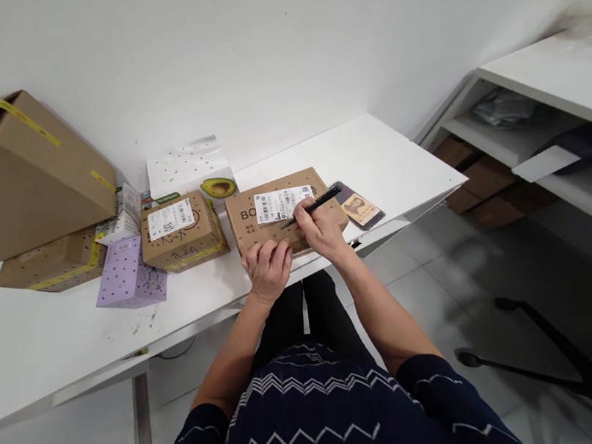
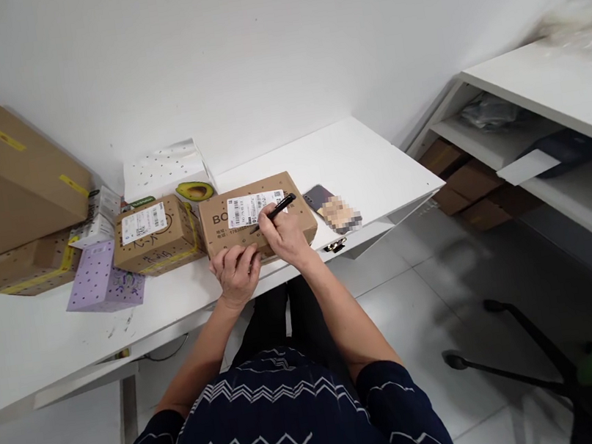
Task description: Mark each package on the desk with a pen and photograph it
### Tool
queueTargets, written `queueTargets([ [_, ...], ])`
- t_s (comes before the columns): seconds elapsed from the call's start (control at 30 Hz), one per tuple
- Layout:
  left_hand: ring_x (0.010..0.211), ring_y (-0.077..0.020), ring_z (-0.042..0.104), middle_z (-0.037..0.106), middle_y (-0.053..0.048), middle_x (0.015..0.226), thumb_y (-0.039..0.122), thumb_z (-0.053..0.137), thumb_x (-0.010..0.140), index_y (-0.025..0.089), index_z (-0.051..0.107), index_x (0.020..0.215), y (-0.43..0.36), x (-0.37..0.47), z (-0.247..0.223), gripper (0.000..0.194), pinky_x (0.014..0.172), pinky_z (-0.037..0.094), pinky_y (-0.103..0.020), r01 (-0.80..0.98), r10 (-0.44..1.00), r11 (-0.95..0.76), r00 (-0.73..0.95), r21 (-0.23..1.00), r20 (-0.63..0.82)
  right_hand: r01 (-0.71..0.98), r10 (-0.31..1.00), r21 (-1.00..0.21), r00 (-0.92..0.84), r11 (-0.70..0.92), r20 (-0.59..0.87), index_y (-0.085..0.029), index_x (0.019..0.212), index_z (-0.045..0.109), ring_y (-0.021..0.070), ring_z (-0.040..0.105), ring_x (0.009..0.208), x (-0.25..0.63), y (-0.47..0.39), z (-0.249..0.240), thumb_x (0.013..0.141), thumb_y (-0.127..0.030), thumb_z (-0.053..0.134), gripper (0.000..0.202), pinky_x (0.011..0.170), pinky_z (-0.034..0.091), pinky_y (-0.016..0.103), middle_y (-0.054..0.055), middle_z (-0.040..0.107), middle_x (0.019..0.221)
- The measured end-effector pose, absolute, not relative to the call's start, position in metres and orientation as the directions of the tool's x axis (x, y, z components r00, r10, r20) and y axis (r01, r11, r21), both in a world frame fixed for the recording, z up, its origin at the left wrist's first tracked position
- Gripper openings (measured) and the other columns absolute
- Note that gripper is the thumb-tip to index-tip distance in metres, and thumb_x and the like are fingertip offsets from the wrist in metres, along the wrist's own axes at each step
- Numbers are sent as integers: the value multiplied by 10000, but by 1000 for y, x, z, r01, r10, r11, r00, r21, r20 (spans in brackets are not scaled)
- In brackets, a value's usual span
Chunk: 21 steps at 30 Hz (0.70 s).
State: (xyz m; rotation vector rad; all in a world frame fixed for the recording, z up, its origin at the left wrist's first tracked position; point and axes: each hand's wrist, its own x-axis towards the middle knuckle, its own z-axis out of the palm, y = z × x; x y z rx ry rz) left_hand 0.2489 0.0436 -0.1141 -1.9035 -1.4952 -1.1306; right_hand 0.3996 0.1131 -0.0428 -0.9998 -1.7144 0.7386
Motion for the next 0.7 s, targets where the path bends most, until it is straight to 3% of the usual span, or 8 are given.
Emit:
queueTargets([
  [0.13, 952, -218, 567, 704, -56, 902, 309, 678, 873, 276, 766, 1028, 43, 251, -108, 181, 928, 359, -366, 959, 522, -279, 103, 55, 846, 296, 852, -799, -219, 523, 476, -236, 750, 494, 168, 535, 597, 400, 114, -41, 979, -483, 393, 352, 603, 395, 303, -10, 519, 606],
  [0.5, 953, -221, 550, 690, -60, 885, 287, 697, 857, 260, 759, 1010, 44, 251, -105, 167, 919, 363, -364, 958, 489, -287, 128, 21, 863, 316, 838, -777, -228, 545, 495, -239, 749, 485, 168, 531, 601, 400, 116, -41, 984, -425, 392, 314, 593, 384, 297, -14, 507, 594],
  [0.7, 954, -217, 545, 688, -57, 887, 280, 709, 848, 263, 756, 1018, 44, 251, -104, 178, 921, 369, -358, 959, 473, -285, 135, 6, 871, 222, 887, -859, -141, 462, 440, -239, 767, 507, 147, 519, 551, 398, 113, -47, 967, -422, 455, 276, 574, 401, 288, -30, 524, 594],
])
